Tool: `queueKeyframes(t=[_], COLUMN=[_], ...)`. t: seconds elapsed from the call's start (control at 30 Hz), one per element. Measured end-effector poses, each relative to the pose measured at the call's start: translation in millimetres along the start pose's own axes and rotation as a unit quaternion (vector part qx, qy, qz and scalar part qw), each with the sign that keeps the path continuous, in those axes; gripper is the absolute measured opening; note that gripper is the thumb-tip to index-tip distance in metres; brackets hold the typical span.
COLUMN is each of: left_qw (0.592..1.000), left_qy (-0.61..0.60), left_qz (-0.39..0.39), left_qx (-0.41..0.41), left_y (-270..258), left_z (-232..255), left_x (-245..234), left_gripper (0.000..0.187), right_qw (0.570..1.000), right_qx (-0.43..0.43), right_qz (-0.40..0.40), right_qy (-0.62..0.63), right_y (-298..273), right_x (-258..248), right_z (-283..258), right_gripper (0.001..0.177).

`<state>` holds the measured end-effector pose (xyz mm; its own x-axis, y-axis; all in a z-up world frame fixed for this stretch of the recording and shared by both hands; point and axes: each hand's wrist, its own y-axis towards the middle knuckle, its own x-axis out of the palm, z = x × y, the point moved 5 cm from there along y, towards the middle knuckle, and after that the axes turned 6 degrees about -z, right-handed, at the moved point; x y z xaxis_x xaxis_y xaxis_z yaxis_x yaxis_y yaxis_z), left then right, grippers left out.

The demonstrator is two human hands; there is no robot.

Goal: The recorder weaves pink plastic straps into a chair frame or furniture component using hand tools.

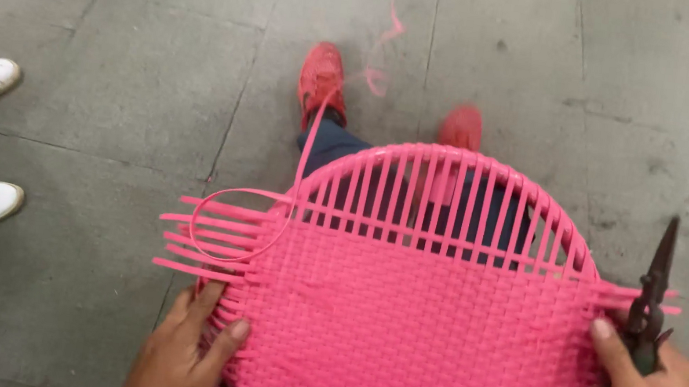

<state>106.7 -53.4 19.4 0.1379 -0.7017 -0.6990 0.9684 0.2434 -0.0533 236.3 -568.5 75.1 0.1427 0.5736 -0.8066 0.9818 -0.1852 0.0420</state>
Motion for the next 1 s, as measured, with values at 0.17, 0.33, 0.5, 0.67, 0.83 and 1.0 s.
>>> queueKeyframes(t=[0.17, 0.33, 0.5, 0.67, 0.83, 1.0], left_qw=[0.986, 0.957, 0.922, 0.925, 0.947, 0.766], left_qy=[0.141, 0.115, 0.083, 0.103, -0.070, -0.616], left_qz=[0.051, 0.234, 0.250, 0.249, 0.275, 0.071], left_qx=[-0.070, -0.130, 0.283, 0.268, 0.150, 0.172], left_y=[8.3, -15.3, -19.5, 14.8, 28.8, 59.6], left_z=[22.9, 53.9, 132.1, 127.4, 72.6, -53.4], left_x=[-76.0, -107.5, -92.6, -61.9, -92.4, -159.2], left_gripper=[0.078, 0.064, 0.063, 0.059, 0.020, 0.022], right_qw=[0.998, 0.997, 0.990, 0.987, 0.983, 0.975], right_qx=[-0.056, -0.054, -0.044, -0.059, -0.065, -0.084], right_qz=[0.019, 0.029, 0.014, 0.009, -0.003, -0.024], right_qy=[-0.019, 0.038, 0.132, 0.152, 0.173, 0.203], right_y=[9.0, -5.6, 1.8, 3.6, 6.3, 18.8], right_x=[19.1, 13.3, -0.4, 9.9, 18.6, 32.7], right_z=[-24.9, -30.1, -49.0, -78.4, -79.5, -33.2], right_gripper=[0.039, 0.034, 0.028, 0.027, 0.027, 0.020])
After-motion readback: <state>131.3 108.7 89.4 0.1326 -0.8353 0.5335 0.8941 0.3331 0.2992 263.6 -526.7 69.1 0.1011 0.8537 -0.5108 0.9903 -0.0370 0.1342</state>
